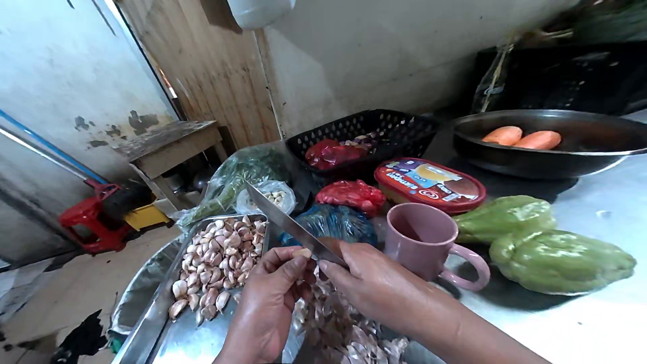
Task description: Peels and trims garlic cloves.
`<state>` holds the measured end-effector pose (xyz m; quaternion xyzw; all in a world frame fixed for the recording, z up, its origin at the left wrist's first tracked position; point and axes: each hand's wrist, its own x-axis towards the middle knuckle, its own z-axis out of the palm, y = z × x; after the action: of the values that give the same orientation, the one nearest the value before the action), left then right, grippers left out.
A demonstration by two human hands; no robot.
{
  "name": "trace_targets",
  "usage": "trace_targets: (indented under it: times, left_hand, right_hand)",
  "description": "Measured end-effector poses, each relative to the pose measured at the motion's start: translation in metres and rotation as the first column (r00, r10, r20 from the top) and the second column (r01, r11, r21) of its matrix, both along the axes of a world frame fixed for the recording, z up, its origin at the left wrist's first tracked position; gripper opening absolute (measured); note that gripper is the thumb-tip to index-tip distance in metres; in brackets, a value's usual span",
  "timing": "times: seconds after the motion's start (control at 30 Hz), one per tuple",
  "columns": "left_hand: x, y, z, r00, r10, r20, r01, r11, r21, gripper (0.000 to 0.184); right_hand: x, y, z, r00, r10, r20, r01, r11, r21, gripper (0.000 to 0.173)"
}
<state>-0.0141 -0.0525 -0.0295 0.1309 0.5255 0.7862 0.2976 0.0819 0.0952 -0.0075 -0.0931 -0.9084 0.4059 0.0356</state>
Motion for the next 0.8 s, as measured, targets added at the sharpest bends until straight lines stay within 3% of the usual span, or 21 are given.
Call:
trace_targets:
  times: [0.33, 0.57, 0.67, 0.8]
  left_hand:
    - [0.005, 0.000, -0.004, 0.999, -0.037, 0.024, 0.036, 0.999, 0.023, 0.008]
    - [0.005, 0.001, -0.007, 0.996, -0.016, -0.088, 0.014, 1.000, -0.014, 0.003]
    - [0.005, -0.001, -0.008, 0.962, -0.025, -0.273, -0.007, 0.993, -0.116, 0.005]
    - [0.005, -0.006, -0.011, 0.796, -0.075, -0.601, -0.114, 0.956, -0.271, 0.015]
  right_hand:
    - [0.003, -0.004, 0.005, 1.000, -0.030, -0.001, 0.030, 0.999, 0.029, 0.036]
    - [0.003, -0.007, 0.013, 0.996, -0.037, 0.078, 0.034, 0.998, 0.045, 0.034]
    - [0.002, -0.007, 0.015, 0.993, -0.045, 0.106, 0.041, 0.998, 0.045, 0.033]
    - [0.000, -0.005, 0.016, 0.989, -0.042, 0.143, 0.041, 0.999, 0.009, 0.031]
